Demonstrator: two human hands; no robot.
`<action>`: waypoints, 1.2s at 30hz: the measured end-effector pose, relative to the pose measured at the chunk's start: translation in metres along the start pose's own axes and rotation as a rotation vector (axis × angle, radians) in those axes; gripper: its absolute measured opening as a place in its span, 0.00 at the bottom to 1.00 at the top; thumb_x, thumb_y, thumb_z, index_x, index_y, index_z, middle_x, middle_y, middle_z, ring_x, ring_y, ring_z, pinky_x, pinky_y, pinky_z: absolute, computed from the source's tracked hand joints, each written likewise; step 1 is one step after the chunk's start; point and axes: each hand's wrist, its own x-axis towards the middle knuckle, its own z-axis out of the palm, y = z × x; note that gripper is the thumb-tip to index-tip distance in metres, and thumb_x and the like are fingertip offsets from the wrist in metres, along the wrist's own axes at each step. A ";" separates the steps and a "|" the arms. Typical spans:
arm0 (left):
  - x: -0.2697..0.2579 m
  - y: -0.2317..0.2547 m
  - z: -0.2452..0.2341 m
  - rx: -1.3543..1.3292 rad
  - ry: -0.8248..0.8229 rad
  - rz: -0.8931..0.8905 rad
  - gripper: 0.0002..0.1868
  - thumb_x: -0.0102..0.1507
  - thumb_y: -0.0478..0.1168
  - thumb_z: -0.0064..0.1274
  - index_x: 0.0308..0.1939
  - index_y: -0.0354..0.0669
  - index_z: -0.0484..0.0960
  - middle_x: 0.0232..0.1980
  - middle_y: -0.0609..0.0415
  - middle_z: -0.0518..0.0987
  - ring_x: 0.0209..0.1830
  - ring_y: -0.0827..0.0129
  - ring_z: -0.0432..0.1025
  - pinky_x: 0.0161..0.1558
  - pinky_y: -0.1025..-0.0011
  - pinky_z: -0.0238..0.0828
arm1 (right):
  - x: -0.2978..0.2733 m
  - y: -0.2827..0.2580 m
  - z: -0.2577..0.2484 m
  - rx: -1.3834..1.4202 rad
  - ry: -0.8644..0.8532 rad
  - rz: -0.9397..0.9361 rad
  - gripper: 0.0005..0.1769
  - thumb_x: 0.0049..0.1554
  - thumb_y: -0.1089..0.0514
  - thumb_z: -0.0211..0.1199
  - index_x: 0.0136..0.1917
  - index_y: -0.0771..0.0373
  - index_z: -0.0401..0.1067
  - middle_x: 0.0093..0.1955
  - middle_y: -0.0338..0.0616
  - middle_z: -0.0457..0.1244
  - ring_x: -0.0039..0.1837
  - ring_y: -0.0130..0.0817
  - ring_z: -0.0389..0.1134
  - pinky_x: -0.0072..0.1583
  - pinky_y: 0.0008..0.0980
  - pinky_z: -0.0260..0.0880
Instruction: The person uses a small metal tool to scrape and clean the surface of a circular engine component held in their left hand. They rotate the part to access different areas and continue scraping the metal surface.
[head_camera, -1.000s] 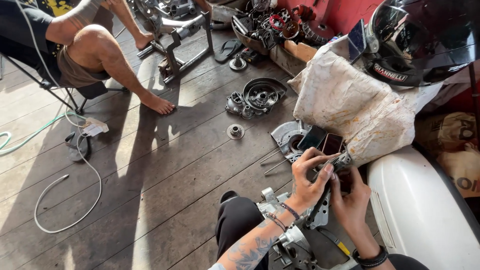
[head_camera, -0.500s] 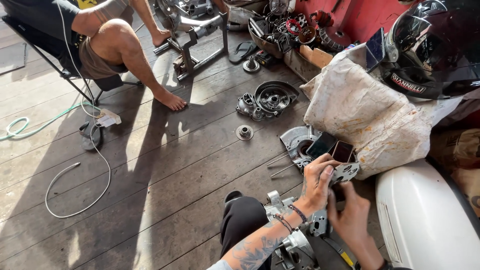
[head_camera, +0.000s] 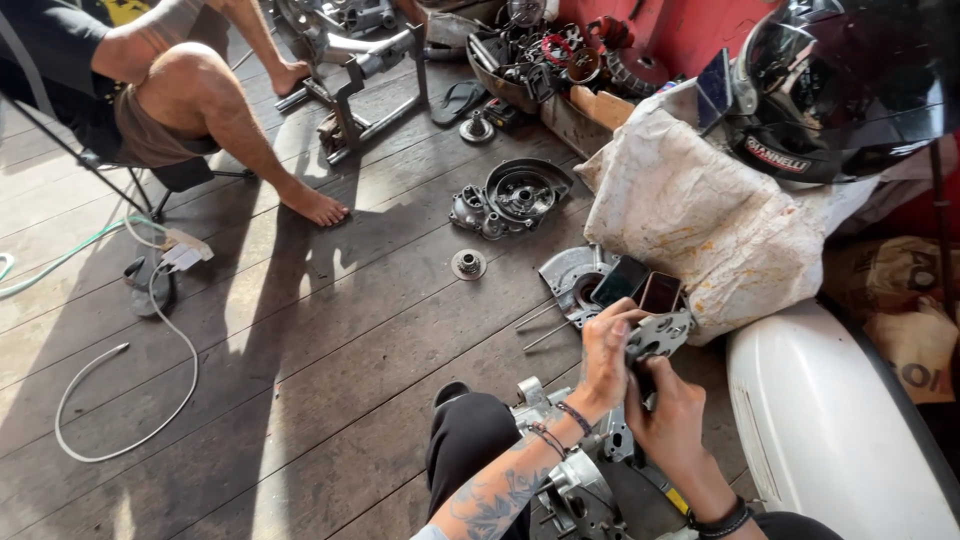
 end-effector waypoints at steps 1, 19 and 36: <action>0.000 0.001 0.001 -0.006 -0.008 0.001 0.51 0.67 0.78 0.20 0.33 0.33 0.81 0.37 0.54 0.68 0.31 0.69 0.62 0.34 0.68 0.57 | 0.004 0.003 -0.005 -0.008 0.004 0.003 0.05 0.62 0.63 0.59 0.47 0.63 0.64 0.36 0.41 0.65 0.30 0.30 0.63 0.32 0.30 0.61; 0.000 -0.029 -0.005 -0.065 0.092 -0.157 0.54 0.61 0.81 0.23 0.47 0.36 0.86 0.63 0.38 0.77 0.67 0.54 0.69 0.63 0.55 0.64 | 0.002 0.008 0.003 -0.012 -0.092 -0.024 0.02 0.60 0.63 0.58 0.44 0.62 0.67 0.34 0.40 0.67 0.25 0.24 0.62 0.27 0.24 0.64; 0.001 -0.013 -0.002 -0.027 0.041 -0.065 0.51 0.66 0.77 0.17 0.40 0.35 0.82 0.39 0.57 0.68 0.31 0.72 0.60 0.37 0.66 0.53 | 0.007 0.018 -0.010 -0.103 0.024 0.142 0.06 0.64 0.58 0.60 0.50 0.63 0.68 0.38 0.48 0.67 0.29 0.38 0.64 0.35 0.37 0.62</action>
